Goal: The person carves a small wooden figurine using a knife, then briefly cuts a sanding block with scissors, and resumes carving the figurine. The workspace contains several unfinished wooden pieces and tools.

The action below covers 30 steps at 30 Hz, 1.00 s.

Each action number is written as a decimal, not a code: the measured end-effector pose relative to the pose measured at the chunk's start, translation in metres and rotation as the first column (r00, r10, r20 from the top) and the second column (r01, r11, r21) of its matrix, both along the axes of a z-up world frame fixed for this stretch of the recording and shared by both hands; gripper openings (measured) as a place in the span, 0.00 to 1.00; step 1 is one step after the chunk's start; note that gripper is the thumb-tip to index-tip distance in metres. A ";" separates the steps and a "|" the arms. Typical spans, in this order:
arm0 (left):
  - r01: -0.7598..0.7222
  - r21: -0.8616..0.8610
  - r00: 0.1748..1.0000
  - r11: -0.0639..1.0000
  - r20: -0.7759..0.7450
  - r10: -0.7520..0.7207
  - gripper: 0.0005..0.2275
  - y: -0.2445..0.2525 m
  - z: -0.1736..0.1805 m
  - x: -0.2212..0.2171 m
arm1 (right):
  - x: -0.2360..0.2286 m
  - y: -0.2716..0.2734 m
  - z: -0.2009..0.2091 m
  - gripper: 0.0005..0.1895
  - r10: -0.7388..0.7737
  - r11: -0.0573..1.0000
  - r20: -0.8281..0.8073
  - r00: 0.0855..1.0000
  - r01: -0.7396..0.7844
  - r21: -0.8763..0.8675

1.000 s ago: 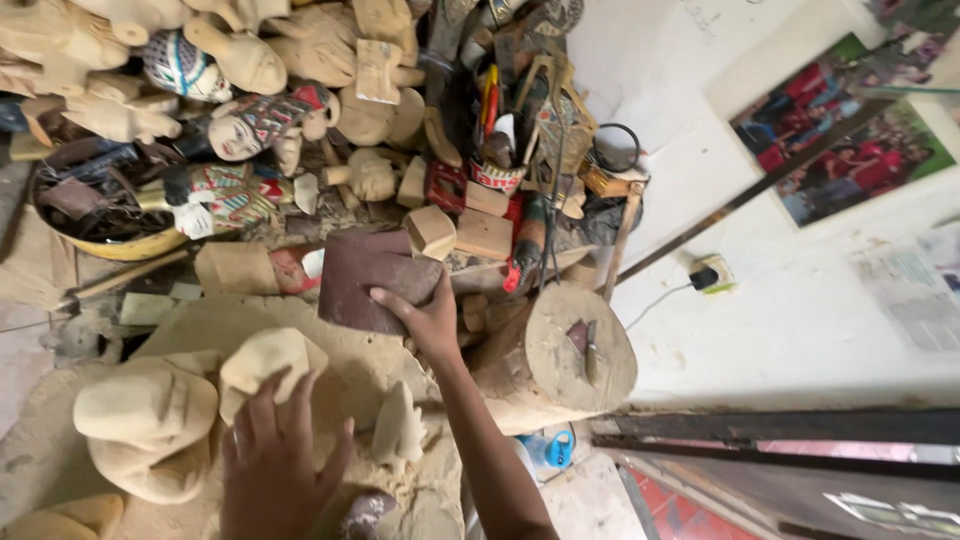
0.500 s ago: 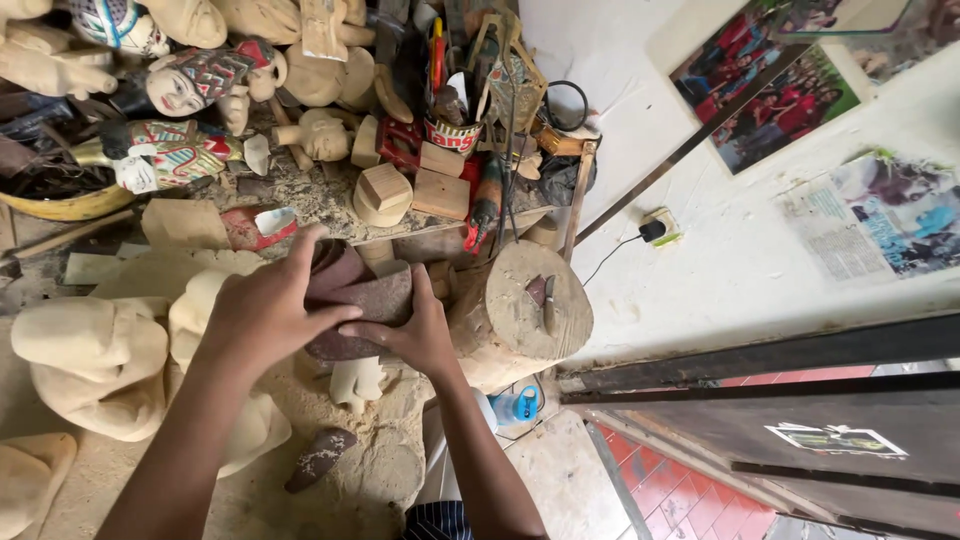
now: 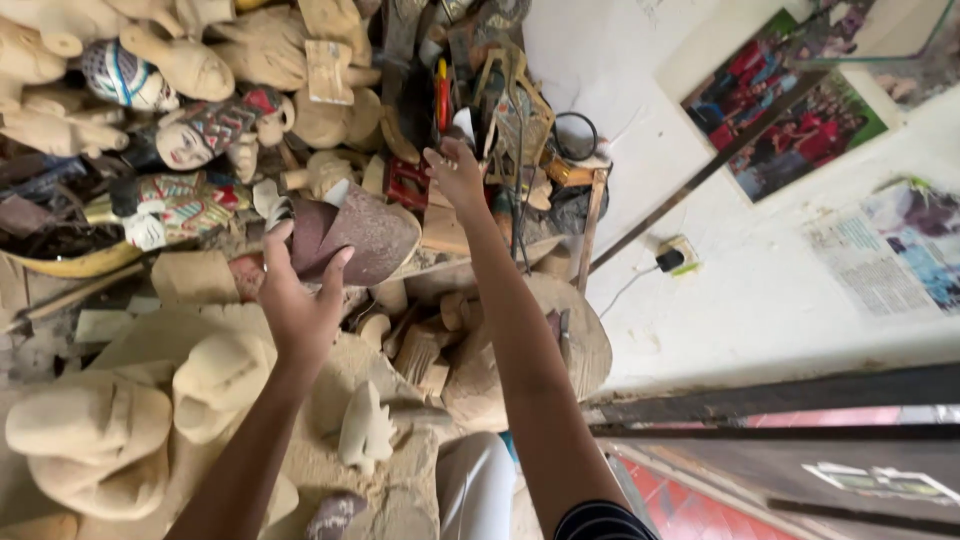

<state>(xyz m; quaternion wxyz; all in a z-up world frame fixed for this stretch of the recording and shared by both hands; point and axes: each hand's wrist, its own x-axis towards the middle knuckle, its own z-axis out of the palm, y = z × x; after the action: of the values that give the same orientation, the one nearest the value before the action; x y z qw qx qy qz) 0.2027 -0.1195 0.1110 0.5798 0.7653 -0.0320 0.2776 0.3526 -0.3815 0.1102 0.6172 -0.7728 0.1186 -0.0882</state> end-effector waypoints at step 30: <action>0.125 -0.320 0.972 0.939 -0.152 -0.181 0.23 -0.013 -0.017 0.021 | 0.070 -0.015 0.053 0.28 -0.200 0.815 -0.101 0.975 0.222 0.534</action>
<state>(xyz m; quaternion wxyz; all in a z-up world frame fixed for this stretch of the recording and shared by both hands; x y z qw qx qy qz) 0.2240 -0.1329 0.0936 0.7126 0.6823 0.0045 0.1633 0.4229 -0.3962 0.1627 0.7944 -0.5502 0.2358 -0.1033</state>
